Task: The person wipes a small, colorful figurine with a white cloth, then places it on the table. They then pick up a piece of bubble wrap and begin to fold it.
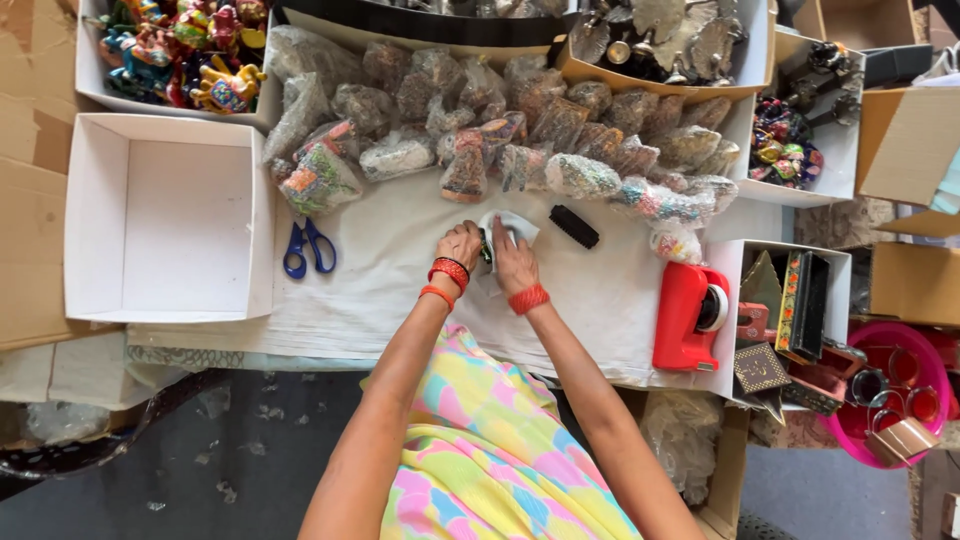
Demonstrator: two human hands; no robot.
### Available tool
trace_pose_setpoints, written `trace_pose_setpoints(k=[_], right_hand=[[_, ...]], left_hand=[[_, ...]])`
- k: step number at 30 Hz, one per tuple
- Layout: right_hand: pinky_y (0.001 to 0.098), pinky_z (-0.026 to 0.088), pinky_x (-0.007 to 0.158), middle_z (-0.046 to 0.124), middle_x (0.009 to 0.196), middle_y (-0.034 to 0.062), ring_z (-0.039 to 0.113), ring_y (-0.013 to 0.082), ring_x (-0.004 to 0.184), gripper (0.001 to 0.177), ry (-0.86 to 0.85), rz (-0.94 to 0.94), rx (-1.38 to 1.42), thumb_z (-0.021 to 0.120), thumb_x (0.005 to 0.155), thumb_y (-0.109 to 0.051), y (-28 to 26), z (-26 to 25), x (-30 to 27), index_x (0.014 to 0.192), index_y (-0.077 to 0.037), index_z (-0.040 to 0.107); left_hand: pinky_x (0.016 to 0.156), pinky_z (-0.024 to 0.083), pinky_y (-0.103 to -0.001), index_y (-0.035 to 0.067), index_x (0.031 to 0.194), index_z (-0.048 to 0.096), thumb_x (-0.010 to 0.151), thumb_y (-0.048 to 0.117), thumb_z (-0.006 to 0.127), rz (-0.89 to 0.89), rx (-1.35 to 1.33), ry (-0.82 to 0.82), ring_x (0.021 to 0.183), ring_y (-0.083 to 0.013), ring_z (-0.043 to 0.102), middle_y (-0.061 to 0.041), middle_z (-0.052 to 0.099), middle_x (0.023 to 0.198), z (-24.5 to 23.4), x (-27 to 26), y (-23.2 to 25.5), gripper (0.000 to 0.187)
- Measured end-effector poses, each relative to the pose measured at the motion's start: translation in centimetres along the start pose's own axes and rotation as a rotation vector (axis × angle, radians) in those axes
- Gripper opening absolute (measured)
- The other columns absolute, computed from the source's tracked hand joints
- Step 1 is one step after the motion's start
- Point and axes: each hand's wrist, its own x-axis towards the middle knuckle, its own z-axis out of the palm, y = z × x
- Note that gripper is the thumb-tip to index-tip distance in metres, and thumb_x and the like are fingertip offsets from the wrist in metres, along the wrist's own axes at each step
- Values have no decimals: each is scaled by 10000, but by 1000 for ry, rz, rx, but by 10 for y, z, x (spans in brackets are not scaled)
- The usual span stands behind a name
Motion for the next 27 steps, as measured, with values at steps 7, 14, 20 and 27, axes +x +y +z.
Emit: trace_pose_setpoints(k=[7,14,20,27], right_hand=[[435,520,845,410,1655,71,564,335,1149,686,247,-135,-253,555,880,-8,-20,10,-72,1548,-97,427],[428,511,868,532,1530,-4,580,328,1062,692,281,-222,-117,567,811,26,3,6,-61,1474,-171,553],[420,512,1014,680,1202,67,678,313,1090,575,238,-184,205,578,818,43,44,3,-56,1336,-191,664],[443,504,1022,590,1363,198,597,408,1186,613,619,-238,238,626,926,-17,-3,-23,-18,1505,-82,435]], left_hand=[[583,564,-258,13,1146,651,856,210,699,21,21,3,737,-158,702,-57,700,865,-3,1,1,354],[626,594,-288,51,1071,639,902,184,685,-54,-98,-63,769,-190,732,-83,709,894,-8,5,-1,220],[699,616,-408,-11,1232,559,910,131,658,-120,-376,-166,873,-320,742,-180,698,1014,16,12,-2,366],[754,589,-501,-46,1403,458,822,127,666,-13,-577,-305,965,-420,689,-263,650,1103,-20,13,0,642]])
